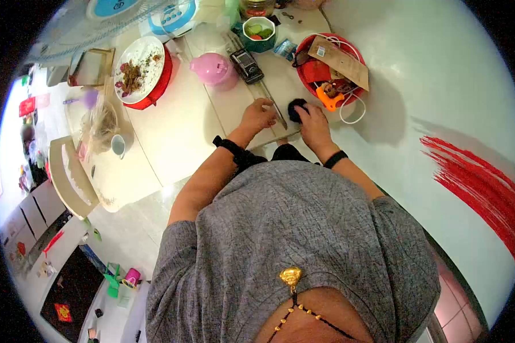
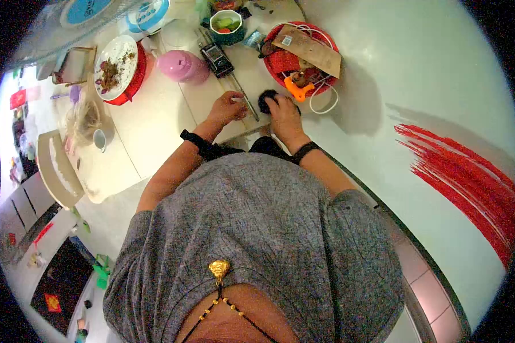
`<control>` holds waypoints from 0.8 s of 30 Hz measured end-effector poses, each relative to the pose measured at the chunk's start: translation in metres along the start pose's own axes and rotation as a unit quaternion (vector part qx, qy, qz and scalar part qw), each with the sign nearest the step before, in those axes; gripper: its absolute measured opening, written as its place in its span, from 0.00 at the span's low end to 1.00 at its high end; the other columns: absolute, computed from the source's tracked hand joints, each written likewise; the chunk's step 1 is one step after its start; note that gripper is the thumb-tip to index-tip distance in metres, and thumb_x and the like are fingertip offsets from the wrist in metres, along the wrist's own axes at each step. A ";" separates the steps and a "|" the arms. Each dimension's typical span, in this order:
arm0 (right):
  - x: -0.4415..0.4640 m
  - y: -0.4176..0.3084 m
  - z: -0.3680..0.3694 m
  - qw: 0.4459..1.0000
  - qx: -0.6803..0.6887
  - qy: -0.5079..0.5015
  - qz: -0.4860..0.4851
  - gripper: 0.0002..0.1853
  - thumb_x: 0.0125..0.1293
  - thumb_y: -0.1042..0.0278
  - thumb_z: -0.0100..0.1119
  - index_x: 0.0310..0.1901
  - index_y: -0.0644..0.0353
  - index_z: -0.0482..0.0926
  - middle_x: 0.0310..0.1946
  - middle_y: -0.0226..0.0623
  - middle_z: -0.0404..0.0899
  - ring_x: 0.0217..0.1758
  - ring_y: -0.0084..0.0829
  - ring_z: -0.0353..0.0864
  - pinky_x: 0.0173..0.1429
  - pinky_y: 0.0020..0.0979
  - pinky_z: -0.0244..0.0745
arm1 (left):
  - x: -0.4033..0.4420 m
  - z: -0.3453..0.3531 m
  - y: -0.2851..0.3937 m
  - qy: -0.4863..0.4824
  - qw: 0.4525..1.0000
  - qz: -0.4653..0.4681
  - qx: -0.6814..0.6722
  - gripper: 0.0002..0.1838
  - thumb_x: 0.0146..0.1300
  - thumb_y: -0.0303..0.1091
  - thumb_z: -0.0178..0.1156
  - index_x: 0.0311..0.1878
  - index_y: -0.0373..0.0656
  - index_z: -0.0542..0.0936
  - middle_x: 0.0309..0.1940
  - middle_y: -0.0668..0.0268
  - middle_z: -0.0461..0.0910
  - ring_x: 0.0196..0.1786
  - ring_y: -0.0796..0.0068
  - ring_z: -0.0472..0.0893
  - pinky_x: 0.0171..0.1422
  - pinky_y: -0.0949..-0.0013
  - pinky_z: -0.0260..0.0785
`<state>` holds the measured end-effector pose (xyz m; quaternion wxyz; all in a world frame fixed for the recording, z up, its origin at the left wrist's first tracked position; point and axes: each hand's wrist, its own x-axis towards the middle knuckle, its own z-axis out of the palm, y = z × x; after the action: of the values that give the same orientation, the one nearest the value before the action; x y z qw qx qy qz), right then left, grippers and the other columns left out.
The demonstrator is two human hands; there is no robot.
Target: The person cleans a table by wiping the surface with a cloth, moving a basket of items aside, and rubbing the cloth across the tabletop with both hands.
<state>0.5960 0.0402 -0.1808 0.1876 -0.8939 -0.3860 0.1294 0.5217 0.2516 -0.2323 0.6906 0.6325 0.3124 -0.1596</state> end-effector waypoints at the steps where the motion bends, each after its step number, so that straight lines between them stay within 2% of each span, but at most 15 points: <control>1: -0.009 0.005 -0.001 1.000 -0.002 0.000 0.003 0.27 0.60 0.77 0.61 0.64 0.59 0.77 0.60 0.53 0.75 0.64 0.55 0.75 0.69 0.49 0.72 | -0.003 0.000 0.004 -0.004 1.000 0.001 0.000 0.26 0.66 0.39 0.66 0.63 0.36 0.75 0.32 0.56 0.87 0.30 0.71 0.87 0.34 0.68 0.78; 3: -0.020 0.014 0.003 1.000 0.011 0.010 0.018 0.24 0.60 0.77 0.61 0.61 0.59 0.79 0.57 0.52 0.76 0.62 0.55 0.75 0.68 0.49 0.73 | -0.010 -0.004 0.015 0.020 0.996 0.036 0.080 0.25 0.65 0.38 0.66 0.61 0.35 0.75 0.32 0.56 0.87 0.31 0.62 0.87 0.38 0.61 0.79; 4: -0.018 0.011 0.000 0.999 0.024 0.039 0.001 0.22 0.61 0.78 0.59 0.59 0.60 0.80 0.57 0.53 0.76 0.62 0.55 0.75 0.67 0.48 0.73 | -0.013 -0.005 0.021 0.016 0.996 0.035 0.079 0.25 0.65 0.38 0.66 0.61 0.35 0.75 0.32 0.56 0.87 0.31 0.62 0.87 0.38 0.61 0.79; 6: 0.003 -0.006 -0.009 0.996 0.024 0.076 -0.024 0.23 0.60 0.80 0.58 0.59 0.61 0.80 0.56 0.52 0.76 0.61 0.55 0.75 0.67 0.48 0.72 | -0.019 -0.008 0.028 0.174 0.945 0.094 0.261 0.24 0.62 0.36 0.65 0.59 0.36 0.75 0.36 0.54 0.86 0.39 0.52 0.86 0.46 0.54 0.79; 7: 0.017 -0.018 -0.012 0.992 0.025 0.114 -0.052 0.25 0.59 0.83 0.58 0.60 0.62 0.79 0.56 0.52 0.76 0.60 0.55 0.74 0.66 0.47 0.72 | -0.018 -0.009 0.025 0.169 0.946 0.093 0.260 0.24 0.62 0.36 0.65 0.59 0.36 0.75 0.36 0.54 0.86 0.39 0.52 0.86 0.46 0.54 0.79; 9: 0.050 -0.029 0.000 0.990 0.035 0.118 -0.066 0.26 0.61 0.82 0.57 0.63 0.63 0.77 0.60 0.52 0.74 0.64 0.55 0.73 0.69 0.47 0.70 | -0.012 -0.012 0.018 0.237 0.923 0.165 0.253 0.25 0.60 0.35 0.64 0.59 0.36 0.75 0.43 0.52 0.83 0.48 0.47 0.83 0.53 0.52 0.77; 10: 0.066 -0.032 0.010 0.989 0.010 0.130 -0.076 0.26 0.61 0.81 0.57 0.64 0.63 0.76 0.63 0.52 0.73 0.66 0.55 0.71 0.71 0.47 0.69 | -0.007 -0.014 0.015 0.233 0.927 0.133 0.262 0.28 0.59 0.36 0.65 0.63 0.37 0.75 0.51 0.50 0.79 0.51 0.49 0.82 0.55 0.53 0.77; 15: 0.114 -0.022 0.049 0.989 -0.018 0.138 -0.056 0.29 0.63 0.78 0.56 0.68 0.62 0.73 0.69 0.49 0.70 0.74 0.54 0.67 0.76 0.46 0.66 | -0.010 -0.011 0.011 0.210 0.932 0.167 0.244 0.34 0.58 0.36 0.66 0.68 0.36 0.72 0.54 0.50 0.78 0.48 0.51 0.82 0.53 0.54 0.77; 18: 0.101 -0.015 0.050 0.992 -0.005 0.121 -0.043 0.29 0.62 0.79 0.56 0.68 0.61 0.72 0.69 0.48 0.71 0.74 0.52 0.68 0.76 0.46 0.66 | -0.010 -0.011 0.009 0.192 0.937 0.146 0.251 0.33 0.57 0.36 0.66 0.67 0.37 0.73 0.52 0.49 0.78 0.46 0.50 0.82 0.53 0.54 0.77; 20: 0.068 -0.007 0.042 0.991 -0.020 0.126 -0.029 0.28 0.61 0.79 0.55 0.67 0.62 0.74 0.68 0.49 0.72 0.73 0.52 0.70 0.76 0.46 0.67 | -0.001 -0.010 0.007 0.196 0.903 0.180 0.338 0.31 0.57 0.37 0.67 0.65 0.39 0.75 0.47 0.49 0.80 0.45 0.49 0.82 0.51 0.53 0.77; 21: 0.050 -0.001 0.040 0.992 -0.017 0.124 -0.013 0.28 0.61 0.80 0.55 0.66 0.62 0.75 0.68 0.49 0.73 0.72 0.52 0.71 0.75 0.45 0.67 | 0.000 -0.008 0.013 0.196 0.902 0.185 0.337 0.31 0.57 0.37 0.67 0.65 0.39 0.75 0.47 0.49 0.80 0.45 0.49 0.82 0.51 0.53 0.77; 23: 0.011 0.006 0.024 0.993 -0.023 0.116 0.005 0.27 0.61 0.81 0.55 0.64 0.63 0.76 0.67 0.50 0.73 0.71 0.52 0.72 0.75 0.45 0.68 | -0.005 -0.005 0.028 0.182 0.920 0.126 0.324 0.28 0.56 0.37 0.67 0.60 0.41 0.77 0.43 0.50 0.81 0.46 0.48 0.82 0.50 0.52 0.76; 24: -0.009 0.008 0.011 0.993 -0.032 0.110 0.010 0.26 0.61 0.81 0.54 0.63 0.64 0.77 0.68 0.51 0.73 0.72 0.52 0.71 0.75 0.45 0.68 | -0.006 -0.004 0.031 0.182 0.920 0.125 0.323 0.28 0.56 0.37 0.67 0.60 0.41 0.77 0.43 0.50 0.81 0.46 0.48 0.82 0.50 0.52 0.76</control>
<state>0.5911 0.0311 -0.1934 0.1992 -0.9119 -0.3582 0.0199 0.5351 0.2593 -0.2047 0.3945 0.8732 0.2826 -0.0462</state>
